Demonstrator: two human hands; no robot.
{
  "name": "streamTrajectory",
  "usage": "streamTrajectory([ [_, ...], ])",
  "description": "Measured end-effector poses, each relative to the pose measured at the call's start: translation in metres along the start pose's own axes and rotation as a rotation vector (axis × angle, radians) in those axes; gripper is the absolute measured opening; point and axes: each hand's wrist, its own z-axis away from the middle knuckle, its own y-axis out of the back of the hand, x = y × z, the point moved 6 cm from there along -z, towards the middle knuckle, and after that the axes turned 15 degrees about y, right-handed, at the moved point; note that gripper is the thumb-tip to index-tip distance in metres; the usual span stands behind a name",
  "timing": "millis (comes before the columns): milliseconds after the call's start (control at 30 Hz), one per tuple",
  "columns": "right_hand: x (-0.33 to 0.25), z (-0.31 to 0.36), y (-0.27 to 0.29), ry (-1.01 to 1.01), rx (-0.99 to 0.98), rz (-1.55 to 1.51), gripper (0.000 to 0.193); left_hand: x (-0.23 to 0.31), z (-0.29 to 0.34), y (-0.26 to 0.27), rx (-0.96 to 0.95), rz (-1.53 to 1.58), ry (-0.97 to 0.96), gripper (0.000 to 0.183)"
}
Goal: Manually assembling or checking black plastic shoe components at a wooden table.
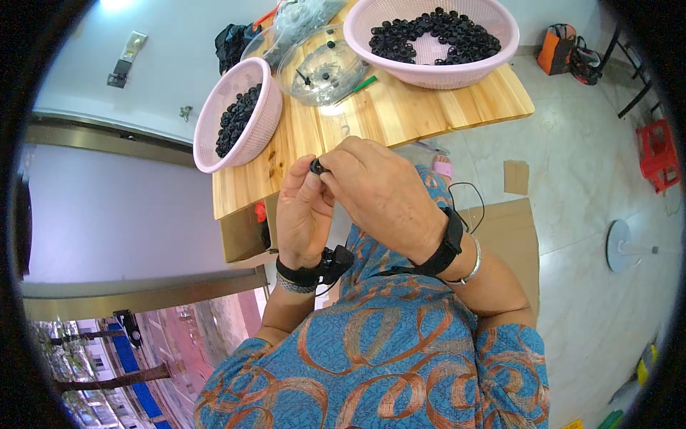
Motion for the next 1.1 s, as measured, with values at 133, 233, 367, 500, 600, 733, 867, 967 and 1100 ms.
streamTrajectory([
  [133, 0.000, 0.001, 0.001, -0.006, -0.002, 0.000, 0.014, 0.001, 0.001, -0.004, -0.020, -0.036, -0.030, 0.024],
  [233, 0.000, 0.002, 0.003, -0.025, -0.003, -0.001, 0.014, 0.001, 0.001, -0.004, -0.019, -0.044, -0.045, 0.024],
  [367, -0.001, 0.000, 0.007, -0.016, -0.003, -0.007, 0.013, 0.002, 0.003, -0.006, -0.001, -0.103, -0.077, 0.023],
  [500, -0.002, 0.000, 0.008, -0.042, -0.028, -0.023, 0.013, 0.004, 0.005, -0.009, 0.018, -0.171, -0.118, 0.022],
  [600, -0.002, 0.002, 0.008, -0.059, -0.011, -0.056, 0.012, 0.006, 0.008, -0.012, 0.028, -0.191, -0.160, 0.021],
  [733, 0.001, 0.004, 0.010, -0.180, 0.006, -0.147, 0.012, 0.006, 0.010, -0.010, 0.050, -0.219, -0.156, 0.020],
  [867, 0.005, 0.008, 0.009, -0.231, -0.006, -0.195, 0.013, 0.008, 0.011, -0.012, 0.034, -0.267, -0.164, 0.020],
  [967, 0.004, 0.007, 0.010, -0.145, -0.041, -0.142, 0.012, 0.009, 0.012, -0.009, 0.046, -0.316, -0.165, 0.021],
  [1100, 0.001, 0.005, 0.006, -0.066, -0.120, -0.075, 0.013, 0.011, 0.014, -0.007, 0.086, -0.411, -0.180, 0.020],
])
